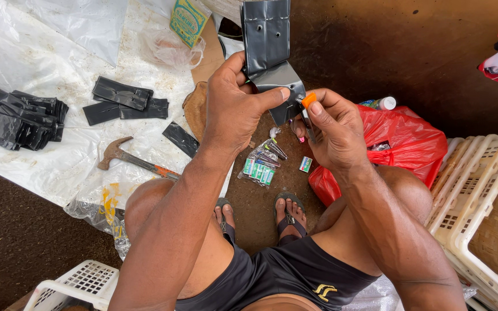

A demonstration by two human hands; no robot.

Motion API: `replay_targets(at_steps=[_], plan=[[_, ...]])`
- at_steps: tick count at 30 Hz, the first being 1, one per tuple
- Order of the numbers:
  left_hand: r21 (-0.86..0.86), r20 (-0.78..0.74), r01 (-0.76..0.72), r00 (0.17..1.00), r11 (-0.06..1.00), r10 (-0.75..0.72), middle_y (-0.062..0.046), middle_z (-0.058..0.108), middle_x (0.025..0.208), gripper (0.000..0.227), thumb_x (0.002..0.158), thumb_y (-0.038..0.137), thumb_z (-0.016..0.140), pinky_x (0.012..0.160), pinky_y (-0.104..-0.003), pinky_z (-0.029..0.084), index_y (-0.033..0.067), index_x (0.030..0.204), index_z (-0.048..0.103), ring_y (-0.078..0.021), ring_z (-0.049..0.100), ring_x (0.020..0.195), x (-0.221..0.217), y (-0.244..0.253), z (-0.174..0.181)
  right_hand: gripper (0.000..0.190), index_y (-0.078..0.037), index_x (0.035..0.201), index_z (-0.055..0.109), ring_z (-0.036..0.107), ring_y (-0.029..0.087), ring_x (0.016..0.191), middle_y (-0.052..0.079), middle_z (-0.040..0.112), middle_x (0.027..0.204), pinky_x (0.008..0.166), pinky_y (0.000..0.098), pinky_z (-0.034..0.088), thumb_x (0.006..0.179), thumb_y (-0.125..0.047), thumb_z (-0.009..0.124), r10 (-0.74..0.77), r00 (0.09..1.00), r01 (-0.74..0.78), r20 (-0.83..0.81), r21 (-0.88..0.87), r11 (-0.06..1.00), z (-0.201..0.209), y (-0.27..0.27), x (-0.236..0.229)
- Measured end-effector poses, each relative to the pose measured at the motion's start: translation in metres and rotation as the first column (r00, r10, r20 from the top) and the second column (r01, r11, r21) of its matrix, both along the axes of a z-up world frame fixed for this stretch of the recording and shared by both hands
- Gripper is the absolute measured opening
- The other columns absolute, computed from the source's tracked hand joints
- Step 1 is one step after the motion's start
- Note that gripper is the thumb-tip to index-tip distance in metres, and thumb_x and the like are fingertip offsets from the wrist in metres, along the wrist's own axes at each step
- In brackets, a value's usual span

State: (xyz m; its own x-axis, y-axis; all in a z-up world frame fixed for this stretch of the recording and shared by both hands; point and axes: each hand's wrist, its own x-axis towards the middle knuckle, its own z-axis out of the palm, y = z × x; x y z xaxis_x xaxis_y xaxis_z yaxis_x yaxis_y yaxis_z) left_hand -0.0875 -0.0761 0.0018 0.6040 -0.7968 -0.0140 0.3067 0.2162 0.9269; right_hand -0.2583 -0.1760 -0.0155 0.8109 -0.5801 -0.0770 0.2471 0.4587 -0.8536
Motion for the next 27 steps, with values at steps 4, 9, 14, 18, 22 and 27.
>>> replay_targets(at_steps=[4, 9, 14, 18, 22, 27], plan=[[0.003, -0.004, 0.001, 1.000, 1.000, -0.001, -0.013, 0.075, 0.104, 0.041, 0.079, -0.010, 0.079, 0.084, -0.030, 0.065, -0.0021, 0.116, 0.064, -0.0166, 0.076, 0.094, 0.000, -0.001, -0.001, 0.019, 0.001, 0.113, 0.066, 0.062, 0.015, 0.081, 0.010, 0.071, 0.101, 0.070, 0.0287, 0.052, 0.104, -0.016, 0.069, -0.030, 0.999, 0.030, -0.010, 0.008, 1.000, -0.005, -0.001, 0.000], [-0.013, -0.014, 0.004, 1.000, 1.000, -0.004, -0.013, 0.074, 0.104, 0.042, 0.079, -0.010, 0.079, 0.083, -0.030, 0.066, -0.0029, 0.116, 0.063, -0.0165, 0.076, 0.094, -0.001, -0.001, -0.003, 0.016, 0.002, 0.112, 0.067, 0.059, 0.014, 0.074, 0.008, 0.068, 0.092, 0.067, 0.0282, 0.050, 0.105, -0.012, 0.072, -0.060, 0.998, 0.060, 0.015, -0.012, 0.998, -0.015, -0.005, -0.001], [-0.004, -0.062, -0.001, 0.998, 1.000, 0.000, -0.014, 0.074, 0.104, 0.041, 0.080, -0.011, 0.078, 0.082, -0.030, 0.066, -0.0040, 0.117, 0.063, -0.0168, 0.076, 0.093, -0.001, -0.002, 0.000, 0.023, 0.005, 0.117, 0.066, 0.059, 0.014, 0.078, 0.009, 0.067, 0.096, 0.071, 0.0299, 0.051, 0.107, -0.015, 0.071, -0.035, 0.999, 0.036, 0.039, -0.014, 0.999, -0.014, -0.008, 0.002], [-0.001, -0.039, -0.032, 0.999, 0.999, 0.032, -0.013, 0.074, 0.104, 0.041, 0.080, -0.011, 0.078, 0.083, -0.029, 0.066, -0.0035, 0.117, 0.063, -0.0161, 0.076, 0.094, 0.000, -0.002, 0.000, 0.035, 0.007, 0.123, 0.065, 0.062, 0.015, 0.086, 0.011, 0.069, 0.106, 0.076, 0.0307, 0.053, 0.104, -0.022, 0.069, 0.030, 0.998, -0.031, 0.049, 0.031, 0.999, -0.007, -0.006, 0.003], [-0.004, -0.021, -0.048, 0.999, 0.999, 0.048, -0.013, 0.075, 0.103, 0.038, 0.083, -0.009, 0.078, 0.083, -0.029, 0.066, -0.0034, 0.117, 0.063, -0.0162, 0.077, 0.093, 0.001, 0.000, 0.001, 0.037, 0.007, 0.125, 0.063, 0.064, 0.017, 0.090, 0.013, 0.070, 0.108, 0.080, 0.0317, 0.054, 0.103, -0.022, 0.069, 0.072, 0.995, -0.076, 0.069, 0.055, 0.996, -0.005, -0.003, 0.004], [-0.086, -0.077, -0.076, 0.995, 0.993, 0.070, -0.013, 0.074, 0.105, 0.038, 0.083, -0.011, 0.077, 0.084, -0.029, 0.064, -0.0048, 0.118, 0.063, -0.0159, 0.075, 0.094, -0.004, -0.003, -0.002, 0.038, 0.008, 0.126, 0.062, 0.066, 0.018, 0.093, 0.013, 0.069, 0.107, 0.081, 0.0332, 0.055, 0.103, -0.020, 0.072, 0.119, 0.991, -0.123, 0.063, 0.071, 0.990, -0.012, 0.003, 0.002]])
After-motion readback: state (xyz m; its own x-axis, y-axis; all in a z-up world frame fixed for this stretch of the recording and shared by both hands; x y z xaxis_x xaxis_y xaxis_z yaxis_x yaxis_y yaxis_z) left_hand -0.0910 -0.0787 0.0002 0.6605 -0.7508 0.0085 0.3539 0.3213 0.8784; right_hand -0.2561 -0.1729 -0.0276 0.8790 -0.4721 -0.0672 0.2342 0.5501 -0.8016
